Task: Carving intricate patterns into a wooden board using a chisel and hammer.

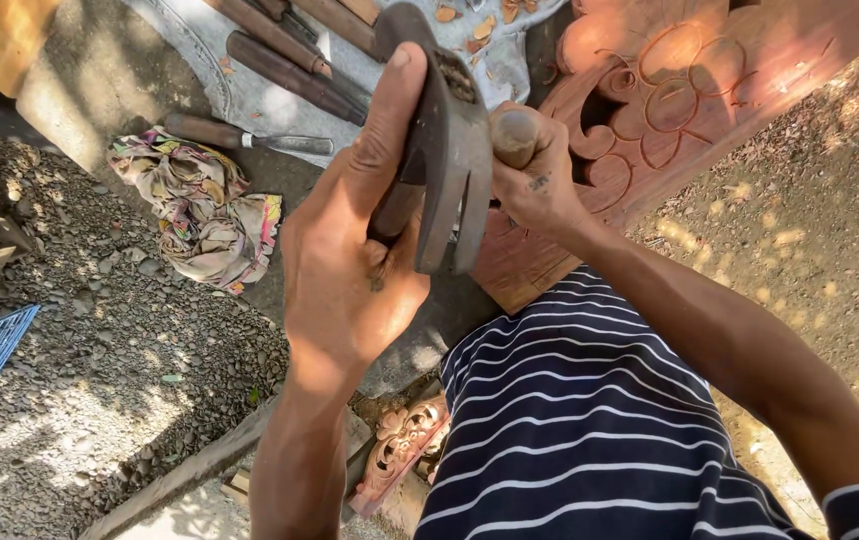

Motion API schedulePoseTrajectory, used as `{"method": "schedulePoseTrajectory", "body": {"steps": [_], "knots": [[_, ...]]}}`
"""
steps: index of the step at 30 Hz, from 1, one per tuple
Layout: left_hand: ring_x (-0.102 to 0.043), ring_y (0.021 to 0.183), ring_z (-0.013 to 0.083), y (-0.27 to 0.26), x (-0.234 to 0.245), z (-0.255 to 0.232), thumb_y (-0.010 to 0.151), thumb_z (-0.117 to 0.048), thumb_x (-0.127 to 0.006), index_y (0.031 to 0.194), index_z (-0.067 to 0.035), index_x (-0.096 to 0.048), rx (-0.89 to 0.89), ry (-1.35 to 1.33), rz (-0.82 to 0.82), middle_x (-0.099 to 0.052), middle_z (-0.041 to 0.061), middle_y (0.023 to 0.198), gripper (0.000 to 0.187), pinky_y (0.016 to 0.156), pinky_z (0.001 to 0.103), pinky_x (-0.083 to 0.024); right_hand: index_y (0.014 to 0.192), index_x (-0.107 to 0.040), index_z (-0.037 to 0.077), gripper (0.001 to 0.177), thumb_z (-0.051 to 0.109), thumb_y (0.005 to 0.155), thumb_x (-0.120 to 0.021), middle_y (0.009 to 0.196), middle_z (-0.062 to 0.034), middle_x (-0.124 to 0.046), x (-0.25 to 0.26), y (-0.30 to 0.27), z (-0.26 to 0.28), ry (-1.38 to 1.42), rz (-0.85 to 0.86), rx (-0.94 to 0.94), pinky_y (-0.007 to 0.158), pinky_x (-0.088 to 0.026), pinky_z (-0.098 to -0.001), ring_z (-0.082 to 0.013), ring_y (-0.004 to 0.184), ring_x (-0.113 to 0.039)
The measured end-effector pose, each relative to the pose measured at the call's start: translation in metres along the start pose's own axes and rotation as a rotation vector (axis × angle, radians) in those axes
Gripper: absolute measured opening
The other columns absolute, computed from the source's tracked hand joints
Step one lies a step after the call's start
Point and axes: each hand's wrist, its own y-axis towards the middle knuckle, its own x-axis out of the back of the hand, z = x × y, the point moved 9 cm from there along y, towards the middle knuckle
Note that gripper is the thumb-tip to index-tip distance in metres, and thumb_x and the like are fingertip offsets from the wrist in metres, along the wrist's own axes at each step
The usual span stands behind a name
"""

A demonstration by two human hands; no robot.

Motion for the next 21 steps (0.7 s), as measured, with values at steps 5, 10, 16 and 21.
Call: {"method": "schedulePoseTrajectory", "body": {"steps": [5, 10, 16, 21], "knots": [[-0.071, 0.091, 0.0105, 0.012, -0.003, 0.0, 0.097, 0.004, -0.069, 0.156, -0.02, -0.039, 0.074, -0.087, 0.046, -0.072, 0.009, 0.122, 0.07, 0.079, 0.023, -0.06, 0.102, -0.067, 0.0, 0.002, 0.001, 0.102, -0.069, 0.094, 0.0007, -0.071, 0.006, -0.002, 0.001, 0.05, -0.035, 0.019, 0.074, -0.055, -0.0233, -0.0035, 0.085, -0.064], [-0.069, 0.124, 0.0136, 0.011, -0.008, 0.0, 0.11, 0.003, -0.059, 0.162, -0.036, -0.031, -0.145, 0.009, 0.004, -0.061, 0.004, 0.141, 0.071, 0.106, 0.025, -0.061, 0.103, -0.066, 0.0, 0.005, 0.001, 0.101, -0.071, 0.094, -0.0012, -0.071, 0.013, -0.014, 0.008, 0.033, -0.134, 0.115, 0.074, -0.057, -0.0253, -0.0067, 0.084, -0.067], [-0.074, 0.081, 0.0227, 0.031, -0.056, 0.033, 0.095, -0.001, -0.069, 0.154, -0.028, -0.048, 0.078, 0.44, 0.245, -0.07, 0.012, 0.106, 0.068, 0.069, 0.035, -0.062, 0.092, -0.058, -0.002, 0.014, 0.001, 0.094, -0.072, 0.076, -0.0069, -0.055, 0.018, -0.016, 0.011, -0.493, -0.255, 0.163, 0.061, -0.046, -0.0294, -0.0084, 0.069, -0.051], [-0.071, 0.077, 0.0272, 0.025, -0.05, 0.03, 0.092, -0.001, -0.069, 0.162, -0.034, -0.04, -0.07, 0.523, 0.337, -0.068, 0.013, 0.106, 0.082, 0.065, 0.041, -0.059, 0.078, -0.054, -0.002, 0.033, 0.008, 0.101, -0.075, 0.064, -0.0052, -0.045, 0.008, -0.005, -0.012, -0.389, -0.088, -0.042, 0.051, -0.033, -0.031, -0.0102, 0.057, -0.041]]}}
